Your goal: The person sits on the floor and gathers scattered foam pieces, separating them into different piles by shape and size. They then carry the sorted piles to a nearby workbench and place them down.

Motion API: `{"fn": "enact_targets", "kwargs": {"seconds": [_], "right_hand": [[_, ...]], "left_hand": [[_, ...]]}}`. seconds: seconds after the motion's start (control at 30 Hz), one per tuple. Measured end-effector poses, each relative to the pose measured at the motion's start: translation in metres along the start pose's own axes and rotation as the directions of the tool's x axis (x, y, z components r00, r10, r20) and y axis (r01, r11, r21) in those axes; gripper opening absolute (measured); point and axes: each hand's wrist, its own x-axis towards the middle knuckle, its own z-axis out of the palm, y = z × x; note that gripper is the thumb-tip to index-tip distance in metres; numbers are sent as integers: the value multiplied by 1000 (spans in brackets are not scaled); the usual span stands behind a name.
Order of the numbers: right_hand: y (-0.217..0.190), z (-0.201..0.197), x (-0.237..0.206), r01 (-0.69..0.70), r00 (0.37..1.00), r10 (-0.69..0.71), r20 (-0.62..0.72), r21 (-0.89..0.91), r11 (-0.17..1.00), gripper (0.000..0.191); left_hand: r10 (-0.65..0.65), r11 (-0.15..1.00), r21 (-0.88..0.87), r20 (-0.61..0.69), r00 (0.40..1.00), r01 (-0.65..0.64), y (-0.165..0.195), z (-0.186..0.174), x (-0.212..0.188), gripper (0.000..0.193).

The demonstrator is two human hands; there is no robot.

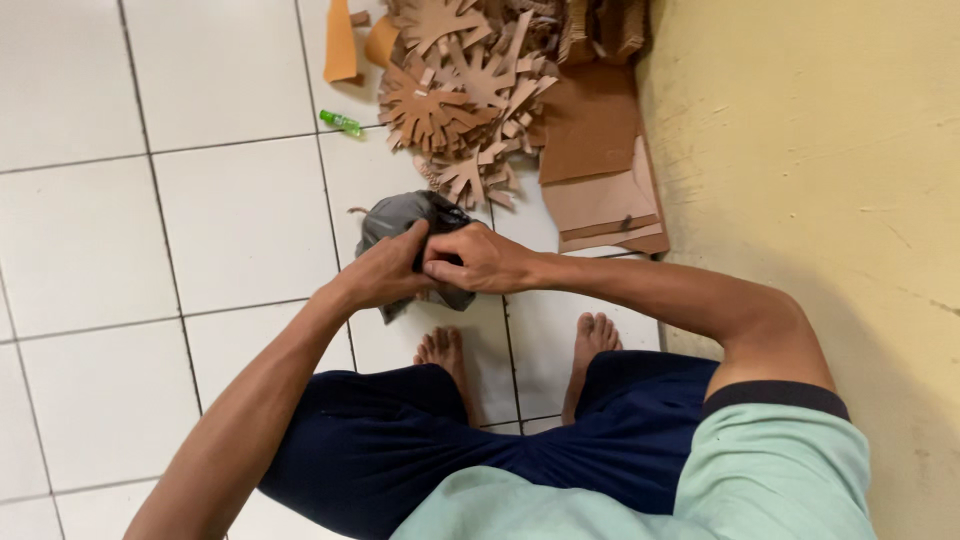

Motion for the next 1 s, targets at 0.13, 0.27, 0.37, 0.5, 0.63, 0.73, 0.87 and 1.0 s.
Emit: {"fn": "enact_targets", "kwargs": {"seconds": [0.13, 0.27, 0.37, 0.5, 0.63, 0.73, 0.87, 1.0], "right_hand": [[0, -46, 18, 144, 989, -147, -19, -115, 983, 27], [23, -119, 30, -143, 987, 156, 37, -233, 962, 35], [50, -171, 32, -228, 973, 200, -118, -650, 725, 45], [99, -235, 21, -537, 843, 352, -407, -682, 497, 34], [156, -292, 29, -527, 808, 114, -579, -621, 580, 37], [187, -326, 51, -650, 715, 211, -666, -522, 552, 34], [194, -367, 83, -613, 731, 296, -615, -402, 680, 56], [190, -400, 103, -618, 658, 355, -664, -207, 758, 78]], "left_hand": [[54, 994, 96, 25, 998, -56, 9, -2, 25, 35], [110, 910, 403, -6, 994, -98, 44, 4, 45, 36], [123, 805, 565, 143, 982, -183, 74, 24, 33, 21], [247, 553, 760, 241, 939, -341, 94, 54, -10, 14], [90, 649, 718, 256, 962, -252, 93, 60, -25, 14], [-33, 753, 650, 196, 980, -104, 74, 51, -27, 15], [-168, 823, 568, 229, 959, 8, 42, 55, -34, 18], [-262, 804, 584, 177, 949, 113, 20, 76, -36, 27]]}}
